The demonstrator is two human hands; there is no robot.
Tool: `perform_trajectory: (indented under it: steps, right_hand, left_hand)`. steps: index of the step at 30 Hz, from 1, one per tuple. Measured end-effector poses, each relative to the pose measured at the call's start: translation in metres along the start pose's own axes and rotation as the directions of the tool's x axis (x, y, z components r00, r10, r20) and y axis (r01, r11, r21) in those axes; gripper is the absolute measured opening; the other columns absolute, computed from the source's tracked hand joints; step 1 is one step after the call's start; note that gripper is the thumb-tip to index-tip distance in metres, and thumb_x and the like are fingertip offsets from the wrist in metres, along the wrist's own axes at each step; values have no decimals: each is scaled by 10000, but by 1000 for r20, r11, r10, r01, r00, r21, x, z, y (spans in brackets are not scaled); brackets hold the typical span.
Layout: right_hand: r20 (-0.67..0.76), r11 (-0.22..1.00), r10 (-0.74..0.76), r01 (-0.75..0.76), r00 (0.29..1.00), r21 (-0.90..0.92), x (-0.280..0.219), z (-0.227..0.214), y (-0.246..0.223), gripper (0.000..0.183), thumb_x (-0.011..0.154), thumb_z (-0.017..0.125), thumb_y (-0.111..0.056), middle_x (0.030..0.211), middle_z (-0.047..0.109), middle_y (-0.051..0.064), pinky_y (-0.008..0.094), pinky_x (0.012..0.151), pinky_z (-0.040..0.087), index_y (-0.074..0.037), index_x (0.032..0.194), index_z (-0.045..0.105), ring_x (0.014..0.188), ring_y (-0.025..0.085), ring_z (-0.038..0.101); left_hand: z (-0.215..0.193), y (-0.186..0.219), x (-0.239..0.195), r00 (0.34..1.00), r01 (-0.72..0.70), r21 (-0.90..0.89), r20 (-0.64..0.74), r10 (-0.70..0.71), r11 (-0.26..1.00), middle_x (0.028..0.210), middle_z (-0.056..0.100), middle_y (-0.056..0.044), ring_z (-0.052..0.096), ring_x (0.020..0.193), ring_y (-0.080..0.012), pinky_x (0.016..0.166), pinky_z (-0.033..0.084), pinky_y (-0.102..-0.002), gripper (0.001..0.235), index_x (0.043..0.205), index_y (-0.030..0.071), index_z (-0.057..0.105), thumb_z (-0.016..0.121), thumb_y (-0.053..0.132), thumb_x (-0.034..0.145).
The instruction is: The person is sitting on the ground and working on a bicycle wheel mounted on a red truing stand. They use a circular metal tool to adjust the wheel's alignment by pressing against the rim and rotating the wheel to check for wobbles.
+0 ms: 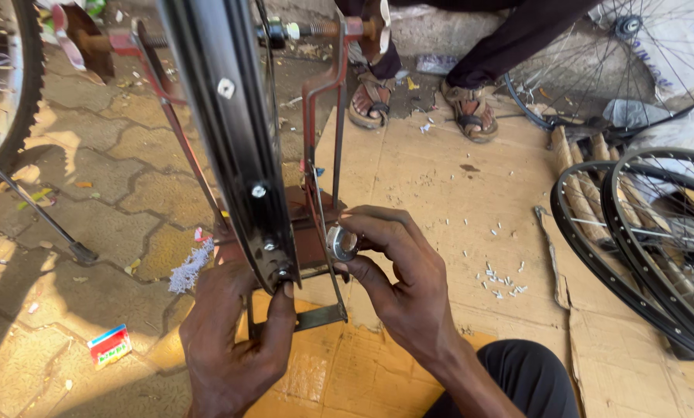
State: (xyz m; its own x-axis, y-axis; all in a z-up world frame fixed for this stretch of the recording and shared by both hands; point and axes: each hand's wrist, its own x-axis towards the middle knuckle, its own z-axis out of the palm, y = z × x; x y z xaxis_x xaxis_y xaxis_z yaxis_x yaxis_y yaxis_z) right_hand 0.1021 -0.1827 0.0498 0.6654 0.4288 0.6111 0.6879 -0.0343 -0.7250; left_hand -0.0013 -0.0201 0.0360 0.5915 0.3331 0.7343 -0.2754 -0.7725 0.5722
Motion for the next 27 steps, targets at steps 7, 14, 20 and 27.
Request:
perform_trajectory:
  steps: [7, 14, 20, 27]
  right_hand:
    - [110, 944, -93, 53, 990, 325, 67, 11, -21, 468, 908, 743, 64, 1297, 608, 93, 294, 981, 618, -15, 1352, 617, 1118, 163, 678]
    - [97, 839, -204, 123, 974, 530, 112, 39, -32, 322, 1008, 718, 0, 1254, 576, 87, 300, 1011, 556, 17, 1325, 665, 1173, 162, 620]
    - [163, 685, -213, 29, 963, 728, 143, 45, -42, 403, 1082, 591, -368, 1228, 693, 68, 332, 1090, 548, -37, 1303, 657, 1181, 165, 647]
    - [76, 500, -217, 44, 973, 865, 154, 58, -49, 290, 1055, 714, -157, 1141, 711, 93, 333, 970, 560, -44, 1317, 659, 1061, 178, 671]
  left_hand:
    - [-20, 43, 53, 988, 27, -94, -147, -41, 995, 1008, 714, -121, 756, 896, -221, 776, 607, -308, 253, 1060, 19, 702, 769, -7, 817]
    - [-35, 63, 97, 966, -26, -105, -258, -2, 994, 1120, 643, -135, 631, 1056, -258, 897, 540, -378, 216, 1058, 14, 706, 752, 70, 854]
    - [-41, 70, 128, 927, -180, -64, -344, 148, 982, 1302, 545, -212, 505, 1238, -343, 1111, 433, -464, 375, 1242, -32, 596, 674, 120, 908]
    - [-41, 69, 149, 920, -168, -255, -386, 59, 952, 1359, 553, -177, 588, 1243, -251, 1020, 562, -357, 476, 1365, -34, 563, 676, 110, 925]
